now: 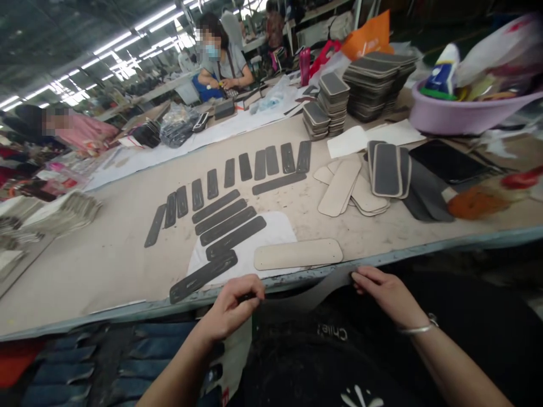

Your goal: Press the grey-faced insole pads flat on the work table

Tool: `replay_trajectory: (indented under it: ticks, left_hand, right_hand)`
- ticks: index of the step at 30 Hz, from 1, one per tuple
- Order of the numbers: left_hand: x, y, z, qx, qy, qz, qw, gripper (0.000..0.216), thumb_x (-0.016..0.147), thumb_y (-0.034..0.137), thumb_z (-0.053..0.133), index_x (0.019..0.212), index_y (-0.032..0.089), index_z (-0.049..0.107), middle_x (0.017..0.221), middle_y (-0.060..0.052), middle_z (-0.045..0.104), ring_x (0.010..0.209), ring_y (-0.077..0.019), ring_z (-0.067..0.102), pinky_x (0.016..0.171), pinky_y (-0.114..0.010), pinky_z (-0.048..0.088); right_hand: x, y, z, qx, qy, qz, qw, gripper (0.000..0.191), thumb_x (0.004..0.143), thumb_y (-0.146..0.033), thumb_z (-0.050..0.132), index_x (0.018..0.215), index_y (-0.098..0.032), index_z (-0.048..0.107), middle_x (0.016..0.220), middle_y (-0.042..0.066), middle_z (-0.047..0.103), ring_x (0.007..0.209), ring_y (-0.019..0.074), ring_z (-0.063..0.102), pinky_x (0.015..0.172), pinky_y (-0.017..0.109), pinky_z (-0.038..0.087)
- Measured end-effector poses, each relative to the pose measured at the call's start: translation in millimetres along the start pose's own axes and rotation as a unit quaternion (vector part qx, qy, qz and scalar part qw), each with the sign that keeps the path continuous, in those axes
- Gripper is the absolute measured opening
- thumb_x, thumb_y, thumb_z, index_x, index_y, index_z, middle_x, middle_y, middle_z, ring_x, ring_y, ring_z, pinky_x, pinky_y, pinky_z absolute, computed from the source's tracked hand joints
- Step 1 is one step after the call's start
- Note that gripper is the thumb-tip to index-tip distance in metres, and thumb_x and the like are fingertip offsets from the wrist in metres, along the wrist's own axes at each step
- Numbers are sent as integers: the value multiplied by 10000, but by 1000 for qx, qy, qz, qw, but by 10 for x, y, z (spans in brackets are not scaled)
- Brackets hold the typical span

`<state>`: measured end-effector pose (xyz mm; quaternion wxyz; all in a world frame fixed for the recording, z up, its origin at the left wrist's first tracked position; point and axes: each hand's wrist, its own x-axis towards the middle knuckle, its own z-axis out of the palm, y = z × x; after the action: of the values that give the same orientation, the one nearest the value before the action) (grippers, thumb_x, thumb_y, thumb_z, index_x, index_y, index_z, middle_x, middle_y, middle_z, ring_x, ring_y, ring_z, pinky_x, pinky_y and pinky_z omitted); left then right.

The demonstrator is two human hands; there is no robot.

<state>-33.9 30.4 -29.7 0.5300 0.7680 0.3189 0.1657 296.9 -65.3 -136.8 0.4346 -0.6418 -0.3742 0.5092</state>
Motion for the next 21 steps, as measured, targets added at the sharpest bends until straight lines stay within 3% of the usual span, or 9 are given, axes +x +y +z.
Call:
replay_trajectory:
  ticks: [3, 9, 12, 16, 21]
  left_hand:
    - [-2, -128, -38, -42, 12, -58, 997, 147, 797, 249, 504, 710, 137, 543, 730, -29, 511, 696, -137, 475, 654, -251, 374]
    - [70, -346, -130, -72, 57, -168, 981, 254, 759, 373, 618, 770, 130, 547, 679, 5, 489, 608, -96, 422, 553, -205, 326]
    - [196, -483, -249, -68, 87, -226, 968, 303, 721, 410, 653, 753, 125, 554, 583, 28, 471, 530, -77, 384, 502, -195, 282]
    - [412, -681, -410, -88, 98, -276, 952, 335, 657, 433, 680, 734, 136, 544, 479, 68, 395, 448, -59, 293, 448, -192, 200]
    - [644, -884, -444, 40, 101, -294, 950, 283, 634, 413, 640, 687, 147, 560, 527, 39, 479, 484, -83, 385, 473, -202, 284]
  right_hand:
    - [18, 15, -16, -23, 11, 11, 1000, 426, 689, -572, 679, 797, -160, 677, 807, 60, 620, 644, 175, 567, 610, 266, 517]
    - [120, -44, -33, -58, -1, 5, 998, 523, 716, -544, 653, 1072, -167, 587, 726, 13, 602, 608, 152, 548, 550, 247, 479]
    - [250, -156, -11, -71, 17, -10, 997, 438, 710, -549, 656, 923, -185, 537, 689, 2, 590, 603, 149, 547, 507, 229, 443]
    - [486, -305, 36, -171, 22, -34, 984, 367, 721, -544, 627, 778, -193, 534, 636, -8, 588, 583, 148, 555, 529, 240, 419]
    - [721, -341, 77, -289, 35, -9, 957, 243, 751, -445, 606, 777, -206, 575, 645, -27, 623, 627, 150, 597, 587, 250, 418]
